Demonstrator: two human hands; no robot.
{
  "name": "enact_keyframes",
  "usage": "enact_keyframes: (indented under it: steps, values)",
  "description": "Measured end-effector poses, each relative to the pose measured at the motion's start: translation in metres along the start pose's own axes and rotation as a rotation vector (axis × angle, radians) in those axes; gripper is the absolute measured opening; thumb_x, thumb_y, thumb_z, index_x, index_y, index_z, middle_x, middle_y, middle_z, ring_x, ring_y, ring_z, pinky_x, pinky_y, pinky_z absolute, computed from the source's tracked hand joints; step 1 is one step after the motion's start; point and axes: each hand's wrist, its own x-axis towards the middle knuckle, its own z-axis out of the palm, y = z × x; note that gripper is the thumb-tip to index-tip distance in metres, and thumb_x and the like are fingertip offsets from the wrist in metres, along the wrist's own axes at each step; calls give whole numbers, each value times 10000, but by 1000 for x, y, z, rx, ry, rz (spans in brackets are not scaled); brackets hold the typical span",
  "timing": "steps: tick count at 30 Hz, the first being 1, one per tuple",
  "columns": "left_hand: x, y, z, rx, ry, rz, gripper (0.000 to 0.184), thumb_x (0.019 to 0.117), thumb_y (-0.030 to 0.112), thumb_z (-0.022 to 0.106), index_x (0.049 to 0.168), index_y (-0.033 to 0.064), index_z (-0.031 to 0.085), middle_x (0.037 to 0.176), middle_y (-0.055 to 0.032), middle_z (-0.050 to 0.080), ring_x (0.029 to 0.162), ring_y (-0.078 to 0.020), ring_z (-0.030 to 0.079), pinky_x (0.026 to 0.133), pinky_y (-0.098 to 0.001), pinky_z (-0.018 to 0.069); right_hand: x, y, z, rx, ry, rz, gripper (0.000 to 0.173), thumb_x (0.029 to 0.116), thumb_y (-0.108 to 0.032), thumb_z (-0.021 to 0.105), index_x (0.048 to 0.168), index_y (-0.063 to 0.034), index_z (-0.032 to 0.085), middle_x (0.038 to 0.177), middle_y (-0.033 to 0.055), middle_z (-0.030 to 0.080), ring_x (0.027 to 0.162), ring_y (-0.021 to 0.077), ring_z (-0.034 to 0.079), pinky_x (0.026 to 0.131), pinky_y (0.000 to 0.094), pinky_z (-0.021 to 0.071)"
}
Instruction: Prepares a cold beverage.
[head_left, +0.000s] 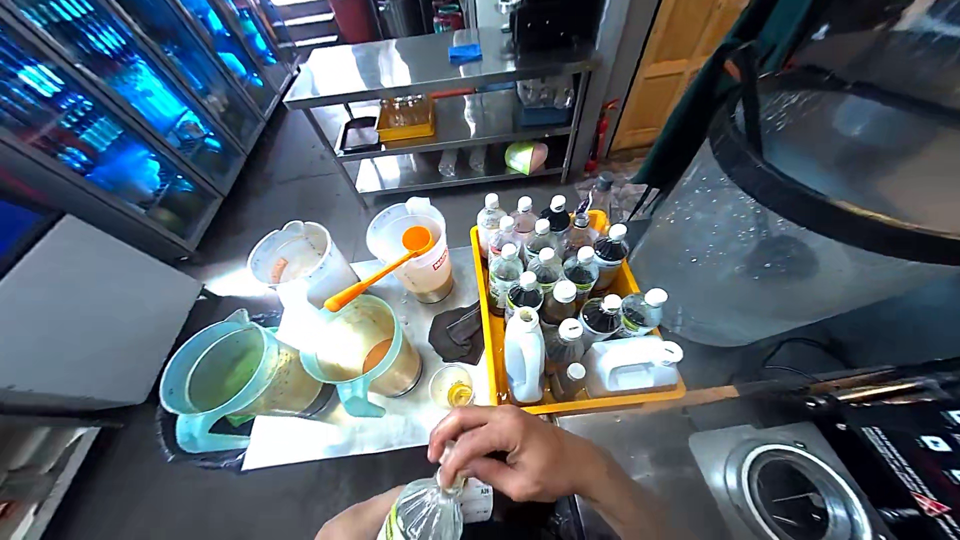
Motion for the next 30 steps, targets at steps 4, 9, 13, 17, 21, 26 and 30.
enact_keyframes:
  steps: [4,9,13,17,21,26,30]
  values:
    - [-11,-8,-11,41,394,-227,686,722,320,904,1317,135,617,1134,-70,743,996,-214,728,887,-441,611,-29,-4,-15,-15,374,262,314,957,-74,700,1269,-93,666,1220,54,674,1029,174,684,909,384,611]
    - [-9,-11,-24,136,708,-555,645,622,241,891,1189,63,643,1028,-63,755,928,-195,739,850,-412,624,-94,-13,-36,-34,742,379,450,889,-32,749,1314,-123,631,1217,107,682,1005,272,712,877,413,640]
    - [-4,-20,-48,174,718,-655,650,616,288,889,1177,60,653,1025,-79,752,920,-205,739,845,-416,621,-129,-17,-23,-3,787,383,370,907,-83,762,1261,-84,655,1191,126,696,1008,276,717,911,406,629]
    - [3,-26,-62,168,733,-675,604,614,253,873,1142,52,661,991,-89,755,887,-212,744,813,-420,628,-152,-14,-5,43,797,401,347,912,-64,754,1245,-43,660,1186,131,702,1010,260,717,924,399,624]
    - [5,-31,-73,169,724,-685,598,611,262,870,1130,52,658,965,-88,754,861,-211,745,790,-414,631,-165,-11,4,51,823,411,323,919,-57,744,1233,-36,670,1194,135,697,1013,261,713,924,392,622]
    - [3,-42,-80,164,749,-654,715,577,312,903,1175,35,628,965,-98,753,845,-212,749,775,-408,638,-169,-20,3,-18,844,462,334,907,-75,757,1232,-97,686,1173,74,701,981,223,717,892,368,636]
    - [3,-46,-80,146,760,-602,724,570,323,917,1163,22,631,941,-122,755,821,-239,755,747,-428,644,-170,-26,3,-53,813,475,334,911,-61,742,1235,-78,665,1169,49,696,949,189,711,867,354,637]
